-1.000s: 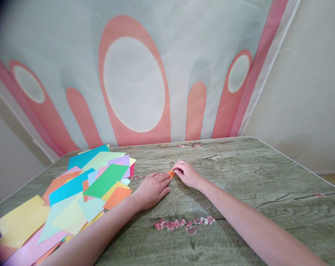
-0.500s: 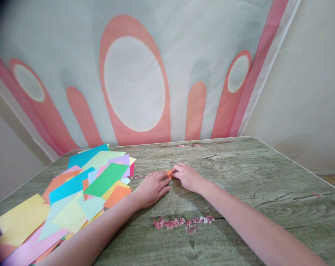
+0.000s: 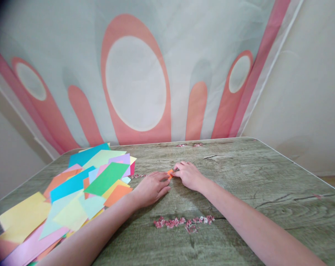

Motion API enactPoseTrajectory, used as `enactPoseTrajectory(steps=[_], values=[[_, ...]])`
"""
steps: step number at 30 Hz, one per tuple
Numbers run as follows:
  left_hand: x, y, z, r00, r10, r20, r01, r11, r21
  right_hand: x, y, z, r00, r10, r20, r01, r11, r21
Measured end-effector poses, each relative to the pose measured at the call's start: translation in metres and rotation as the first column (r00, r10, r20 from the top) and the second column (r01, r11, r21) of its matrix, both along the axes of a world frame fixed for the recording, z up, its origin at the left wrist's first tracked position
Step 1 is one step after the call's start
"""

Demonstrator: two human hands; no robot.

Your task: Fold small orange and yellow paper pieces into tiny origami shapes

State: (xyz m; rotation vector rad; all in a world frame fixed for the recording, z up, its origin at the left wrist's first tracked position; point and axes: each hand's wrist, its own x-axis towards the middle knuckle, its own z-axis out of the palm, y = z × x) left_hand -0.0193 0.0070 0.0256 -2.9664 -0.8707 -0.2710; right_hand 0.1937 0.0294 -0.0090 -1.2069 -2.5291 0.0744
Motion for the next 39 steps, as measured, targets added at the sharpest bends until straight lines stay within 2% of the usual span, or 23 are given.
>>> enactPoseTrajectory(steps=[5, 13, 23, 31, 39], values=[[-0.001, 0.001, 0.0, 1.0, -0.015, 0.022, 0.016, 0.999, -0.033, 0.001, 0.0, -0.001, 0.999, 0.0, -0.034, -0.001, 1.0, -0.002], [-0.008, 0.004, 0.001, 0.996, -0.052, 0.069, 0.059, 0.993, -0.102, -0.001, -0.003, 0.0, 1.0, 0.003, 0.013, -0.004, 1.0, 0.022], [-0.01, 0.005, -0.001, 0.991, -0.065, 0.117, 0.081, 0.987, -0.137, -0.005, 0.0, -0.009, 0.981, -0.039, -0.191, 0.045, 0.999, 0.028], [-0.013, 0.007, -0.002, 0.988, 0.078, 0.133, -0.052, 0.98, -0.19, -0.013, 0.005, -0.013, 0.935, -0.15, -0.32, 0.141, 0.989, -0.051], [-0.01, 0.009, -0.003, 0.991, -0.065, 0.118, 0.081, 0.987, -0.138, -0.014, 0.007, -0.014, 0.902, -0.185, -0.39, 0.139, 0.98, -0.144]])
